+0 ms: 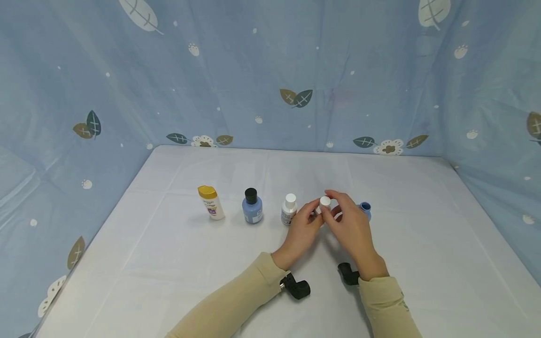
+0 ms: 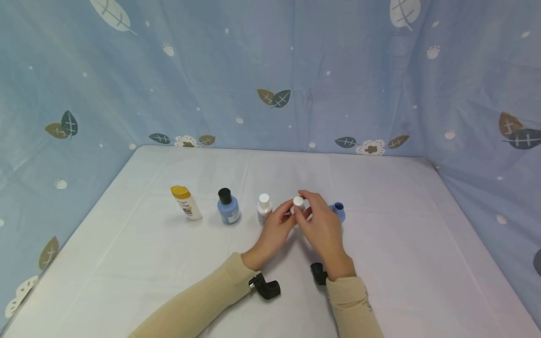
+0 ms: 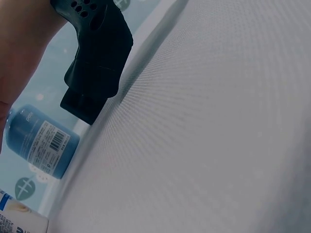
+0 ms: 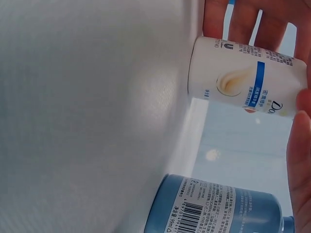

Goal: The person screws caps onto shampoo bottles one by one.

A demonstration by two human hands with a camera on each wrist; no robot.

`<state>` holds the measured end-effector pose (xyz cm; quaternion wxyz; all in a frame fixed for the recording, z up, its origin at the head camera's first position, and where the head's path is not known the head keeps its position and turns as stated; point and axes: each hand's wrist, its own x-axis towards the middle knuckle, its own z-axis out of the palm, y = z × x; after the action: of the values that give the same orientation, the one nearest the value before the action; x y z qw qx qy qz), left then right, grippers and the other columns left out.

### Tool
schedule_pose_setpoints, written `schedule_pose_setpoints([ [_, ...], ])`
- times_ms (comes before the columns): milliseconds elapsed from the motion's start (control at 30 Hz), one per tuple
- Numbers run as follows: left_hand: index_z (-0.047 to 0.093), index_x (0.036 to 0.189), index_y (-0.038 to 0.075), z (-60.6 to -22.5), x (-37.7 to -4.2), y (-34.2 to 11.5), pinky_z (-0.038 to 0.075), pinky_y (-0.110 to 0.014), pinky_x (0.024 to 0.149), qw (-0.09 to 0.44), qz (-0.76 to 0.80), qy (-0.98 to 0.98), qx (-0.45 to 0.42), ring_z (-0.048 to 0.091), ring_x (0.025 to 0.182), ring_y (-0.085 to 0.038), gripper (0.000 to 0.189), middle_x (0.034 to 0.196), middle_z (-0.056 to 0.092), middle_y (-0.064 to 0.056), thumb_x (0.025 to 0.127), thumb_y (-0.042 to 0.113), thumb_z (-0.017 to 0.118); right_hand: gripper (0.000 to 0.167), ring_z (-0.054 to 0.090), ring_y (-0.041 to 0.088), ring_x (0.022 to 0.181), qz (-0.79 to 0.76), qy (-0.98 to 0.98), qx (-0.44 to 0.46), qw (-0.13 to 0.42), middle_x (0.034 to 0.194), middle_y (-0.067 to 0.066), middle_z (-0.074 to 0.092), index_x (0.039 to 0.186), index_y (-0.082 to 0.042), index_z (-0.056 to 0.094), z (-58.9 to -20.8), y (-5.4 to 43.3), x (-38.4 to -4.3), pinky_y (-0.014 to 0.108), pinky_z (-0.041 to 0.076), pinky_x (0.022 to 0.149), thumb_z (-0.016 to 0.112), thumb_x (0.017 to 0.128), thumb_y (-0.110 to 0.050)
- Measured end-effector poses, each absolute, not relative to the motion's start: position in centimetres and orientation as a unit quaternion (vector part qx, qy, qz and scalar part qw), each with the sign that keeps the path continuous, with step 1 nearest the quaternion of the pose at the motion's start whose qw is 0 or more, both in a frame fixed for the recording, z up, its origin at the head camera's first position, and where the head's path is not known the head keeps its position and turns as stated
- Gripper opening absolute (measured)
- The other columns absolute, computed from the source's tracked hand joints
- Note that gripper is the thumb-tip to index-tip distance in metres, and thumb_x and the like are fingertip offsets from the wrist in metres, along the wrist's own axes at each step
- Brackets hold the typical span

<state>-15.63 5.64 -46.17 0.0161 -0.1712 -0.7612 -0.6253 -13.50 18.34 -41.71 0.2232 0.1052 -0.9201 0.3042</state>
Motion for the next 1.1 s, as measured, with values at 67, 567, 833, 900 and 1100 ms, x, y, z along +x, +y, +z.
schedule_pose_setpoints([
  [67, 0.051, 0.126, 0.024, -46.22, -15.65, 5.65, 0.043, -0.024, 0.081, 0.016, -0.624, -0.762, -0.174, 0.05, 0.1, -0.006, 0.035, 0.119, 0.051, 0.009, 0.091, 0.028, 0.052, 0.036, 0.054, 0.01, 0.068, 0.297, -0.919, 0.121, 0.23, 0.108, 0.0, 0.056, 0.121, -0.016, 0.054, -41.72, 18.38, -13.49, 0.028, 0.046, 0.057, 0.057, 0.087, -0.027],
  [567, 0.051, 0.125, 0.025, -46.15, -15.65, 5.7, 0.043, -0.024, 0.078, 0.025, -0.621, -0.764, -0.173, 0.05, 0.095, -0.007, 0.034, 0.117, 0.052, 0.01, 0.091, 0.027, 0.053, 0.033, 0.055, 0.011, 0.071, 0.313, -0.915, 0.107, 0.231, 0.103, 0.001, 0.057, 0.114, -0.014, 0.056, -41.75, 18.38, -13.48, 0.03, 0.046, 0.058, 0.061, 0.085, -0.029],
  [833, 0.052, 0.125, 0.024, -46.21, -15.65, 5.77, 0.041, -0.025, 0.084, 0.024, -0.619, -0.766, -0.172, 0.049, 0.103, -0.004, 0.035, 0.119, 0.052, 0.01, 0.09, 0.025, 0.054, 0.036, 0.054, 0.012, 0.072, 0.314, -0.915, 0.1, 0.234, 0.098, 0.002, 0.056, 0.113, -0.012, 0.056, -41.74, 18.36, -13.48, 0.03, 0.046, 0.059, 0.064, 0.082, -0.03],
  [900, 0.052, 0.125, 0.023, -46.22, -15.66, 5.78, 0.042, -0.025, 0.084, 0.024, -0.619, -0.766, -0.173, 0.049, 0.103, -0.004, 0.035, 0.119, 0.052, 0.01, 0.09, 0.025, 0.054, 0.037, 0.055, 0.012, 0.072, 0.312, -0.913, 0.104, 0.24, 0.098, 0.003, 0.055, 0.112, -0.011, 0.057, -41.77, 18.35, -13.48, 0.03, 0.047, 0.059, 0.066, 0.081, -0.028],
  [1100, 0.053, 0.124, 0.024, -46.18, -15.66, 5.8, 0.042, -0.025, 0.084, 0.026, -0.621, -0.764, -0.171, 0.049, 0.103, -0.004, 0.035, 0.119, 0.053, 0.009, 0.09, 0.028, 0.054, 0.037, 0.055, 0.013, 0.071, 0.305, -0.911, 0.106, 0.257, 0.094, 0.005, 0.055, 0.11, -0.011, 0.058, -41.95, 18.31, -13.63, 0.03, 0.046, 0.058, 0.069, 0.079, -0.028],
])
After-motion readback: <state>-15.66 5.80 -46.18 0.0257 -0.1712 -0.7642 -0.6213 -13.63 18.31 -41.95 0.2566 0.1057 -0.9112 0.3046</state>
